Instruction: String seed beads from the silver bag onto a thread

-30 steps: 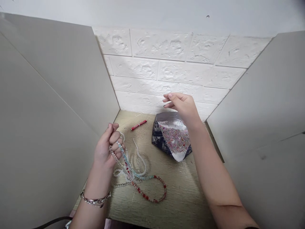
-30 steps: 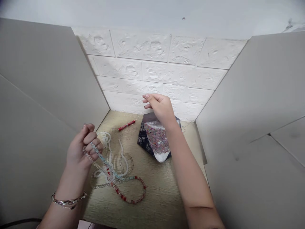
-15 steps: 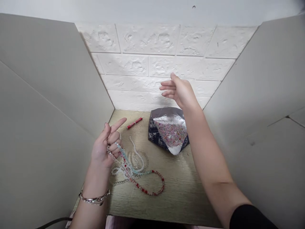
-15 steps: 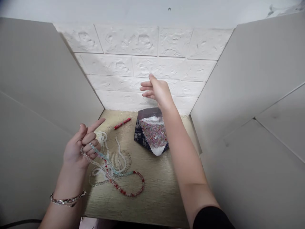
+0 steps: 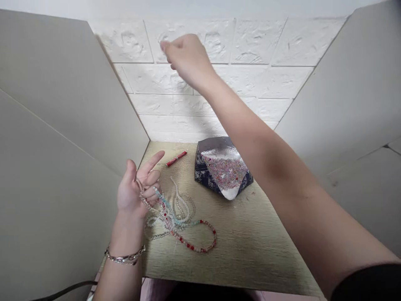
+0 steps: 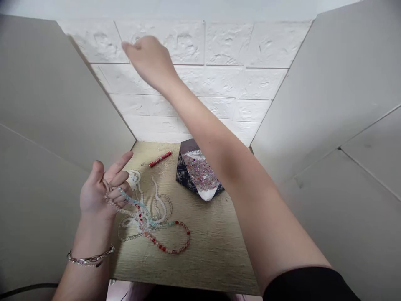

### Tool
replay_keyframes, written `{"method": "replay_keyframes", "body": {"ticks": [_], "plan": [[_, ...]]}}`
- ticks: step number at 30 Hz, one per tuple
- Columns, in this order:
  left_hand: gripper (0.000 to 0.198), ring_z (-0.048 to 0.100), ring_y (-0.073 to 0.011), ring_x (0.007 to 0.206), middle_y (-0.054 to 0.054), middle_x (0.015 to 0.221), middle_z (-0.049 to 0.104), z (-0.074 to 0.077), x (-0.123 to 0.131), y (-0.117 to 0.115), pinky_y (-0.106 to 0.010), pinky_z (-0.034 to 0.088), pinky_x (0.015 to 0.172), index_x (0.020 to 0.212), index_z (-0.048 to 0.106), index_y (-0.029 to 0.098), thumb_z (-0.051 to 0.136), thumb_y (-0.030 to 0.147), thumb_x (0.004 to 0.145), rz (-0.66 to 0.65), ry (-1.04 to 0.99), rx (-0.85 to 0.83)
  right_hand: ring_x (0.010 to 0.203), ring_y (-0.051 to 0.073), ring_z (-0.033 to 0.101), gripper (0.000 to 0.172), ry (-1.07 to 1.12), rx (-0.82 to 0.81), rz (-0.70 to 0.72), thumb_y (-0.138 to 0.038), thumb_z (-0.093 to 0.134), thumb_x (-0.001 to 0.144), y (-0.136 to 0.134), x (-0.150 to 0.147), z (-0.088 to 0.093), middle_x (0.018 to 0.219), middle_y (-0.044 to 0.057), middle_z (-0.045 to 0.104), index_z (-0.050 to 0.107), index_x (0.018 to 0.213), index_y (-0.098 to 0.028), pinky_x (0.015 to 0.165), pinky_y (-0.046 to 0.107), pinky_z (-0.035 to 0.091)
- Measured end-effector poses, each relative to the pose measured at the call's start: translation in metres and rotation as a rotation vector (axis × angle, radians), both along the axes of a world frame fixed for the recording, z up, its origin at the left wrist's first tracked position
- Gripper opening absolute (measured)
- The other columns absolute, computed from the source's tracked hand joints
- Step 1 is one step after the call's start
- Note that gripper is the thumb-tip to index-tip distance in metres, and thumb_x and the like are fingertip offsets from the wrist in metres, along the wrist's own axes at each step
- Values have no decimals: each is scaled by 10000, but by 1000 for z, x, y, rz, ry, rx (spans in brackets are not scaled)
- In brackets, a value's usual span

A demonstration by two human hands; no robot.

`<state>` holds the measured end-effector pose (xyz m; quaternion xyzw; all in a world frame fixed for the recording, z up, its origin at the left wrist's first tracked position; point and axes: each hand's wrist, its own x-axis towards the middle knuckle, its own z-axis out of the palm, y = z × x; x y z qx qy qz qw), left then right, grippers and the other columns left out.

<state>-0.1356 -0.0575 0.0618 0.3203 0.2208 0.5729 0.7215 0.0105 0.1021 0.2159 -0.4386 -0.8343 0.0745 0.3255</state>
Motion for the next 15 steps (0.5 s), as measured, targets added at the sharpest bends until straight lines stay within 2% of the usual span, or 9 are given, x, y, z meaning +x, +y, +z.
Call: {"method": "replay_keyframes", "body": {"ticks": [2,3,6,9,13,15], "plan": [[636,-19,-42,328,79,477,275,0,0,0,-212,27,263,1111,542,147,107,531,851,-10,-8,25,931,160,495,245,-111,76,49,-244,348,855,0,-3,-16,904,63,571,560,936,-153,793,262,389],[631,-16,-40,325,75,484,304,1,1,-1,-211,29,262,1106,543,153,110,533,850,-16,-7,31,943,168,492,216,-172,55,54,-167,411,810,-2,-3,-27,938,75,571,557,963,-125,797,266,381],[604,-7,-32,321,66,499,346,2,1,-3,-205,30,266,1087,552,165,126,523,854,-20,7,48,936,200,509,334,-347,-129,90,-75,452,735,-17,2,-63,1011,117,570,548,1054,-102,768,291,385],[580,6,-24,319,63,513,360,2,2,-4,-196,38,272,1076,558,176,160,532,848,-22,12,63,924,185,510,357,-301,-247,209,-119,449,751,-46,7,-89,1078,113,560,550,1093,-120,741,281,382],[572,19,-18,322,61,533,361,2,3,-4,-181,51,276,1063,562,185,165,535,846,-19,10,68,707,118,508,250,-283,-603,620,-288,437,801,-78,5,-108,822,47,607,622,883,-142,625,241,369],[583,24,-19,324,59,544,363,2,5,-3,-177,44,276,1055,563,183,143,529,849,-5,18,68,663,94,495,271,-191,-762,749,-314,412,823,-85,3,-114,746,28,589,612,788,-135,617,227,369]]}}
